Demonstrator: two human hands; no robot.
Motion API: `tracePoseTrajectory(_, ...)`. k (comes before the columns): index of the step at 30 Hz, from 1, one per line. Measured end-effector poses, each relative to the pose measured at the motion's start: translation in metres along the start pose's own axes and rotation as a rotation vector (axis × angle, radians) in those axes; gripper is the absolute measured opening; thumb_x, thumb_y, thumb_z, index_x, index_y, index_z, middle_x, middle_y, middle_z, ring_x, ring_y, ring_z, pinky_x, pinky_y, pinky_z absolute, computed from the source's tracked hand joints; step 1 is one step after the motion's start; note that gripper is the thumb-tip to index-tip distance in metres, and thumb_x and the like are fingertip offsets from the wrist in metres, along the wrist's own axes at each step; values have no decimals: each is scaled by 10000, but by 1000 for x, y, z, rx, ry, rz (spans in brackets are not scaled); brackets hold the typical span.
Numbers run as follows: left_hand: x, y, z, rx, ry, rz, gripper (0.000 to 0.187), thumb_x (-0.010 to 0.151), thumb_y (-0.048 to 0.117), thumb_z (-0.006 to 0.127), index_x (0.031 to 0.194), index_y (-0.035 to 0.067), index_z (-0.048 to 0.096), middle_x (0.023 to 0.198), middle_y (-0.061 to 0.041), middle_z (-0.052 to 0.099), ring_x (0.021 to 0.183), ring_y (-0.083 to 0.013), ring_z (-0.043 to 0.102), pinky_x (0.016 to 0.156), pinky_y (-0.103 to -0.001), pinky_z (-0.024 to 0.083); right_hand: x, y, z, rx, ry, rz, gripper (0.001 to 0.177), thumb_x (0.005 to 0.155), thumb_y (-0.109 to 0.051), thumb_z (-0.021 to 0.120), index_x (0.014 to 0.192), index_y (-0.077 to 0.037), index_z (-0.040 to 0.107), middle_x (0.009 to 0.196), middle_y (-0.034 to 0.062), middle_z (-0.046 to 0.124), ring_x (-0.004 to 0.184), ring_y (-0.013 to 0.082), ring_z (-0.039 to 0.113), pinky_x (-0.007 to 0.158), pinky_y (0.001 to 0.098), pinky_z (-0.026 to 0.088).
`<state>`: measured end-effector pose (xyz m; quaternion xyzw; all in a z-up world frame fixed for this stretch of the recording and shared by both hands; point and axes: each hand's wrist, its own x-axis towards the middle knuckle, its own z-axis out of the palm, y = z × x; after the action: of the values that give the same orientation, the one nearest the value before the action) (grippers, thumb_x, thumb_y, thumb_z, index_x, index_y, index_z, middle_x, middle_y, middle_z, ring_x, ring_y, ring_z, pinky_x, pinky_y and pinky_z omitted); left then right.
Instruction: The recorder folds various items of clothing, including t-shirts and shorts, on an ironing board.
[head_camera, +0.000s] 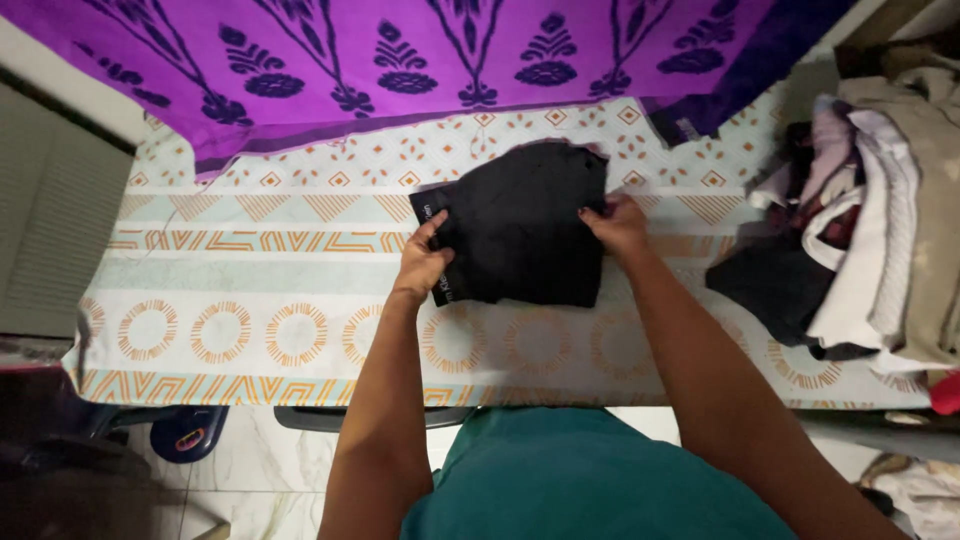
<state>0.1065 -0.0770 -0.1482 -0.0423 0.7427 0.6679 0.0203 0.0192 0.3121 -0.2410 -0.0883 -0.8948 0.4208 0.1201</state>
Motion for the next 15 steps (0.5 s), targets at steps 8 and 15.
tracePoseTrajectory(8, -8, -14, -20, 28, 94, 35, 821, 712, -163, 616, 1482, 112, 547, 1413, -82, 629, 1261, -183, 594, 1073, -258, 442, -26, -79, 13, 394, -272, -38, 484, 727, -156, 807, 1186, -57, 693, 1101, 109, 739, 972, 246, 694, 869, 389, 577)
tracePoseTrajectory(15, -7, -13, -19, -68, 70, -4, 808, 714, -167, 599, 1473, 106, 560, 1384, -47, 648, 1237, -166, 600, 1055, -243, 450, -43, -141, -32, 764, -479, 346, 710, 703, -61, 786, 1373, -65, 549, 1225, 91, 676, 1041, 239, 684, 890, 397, 588)
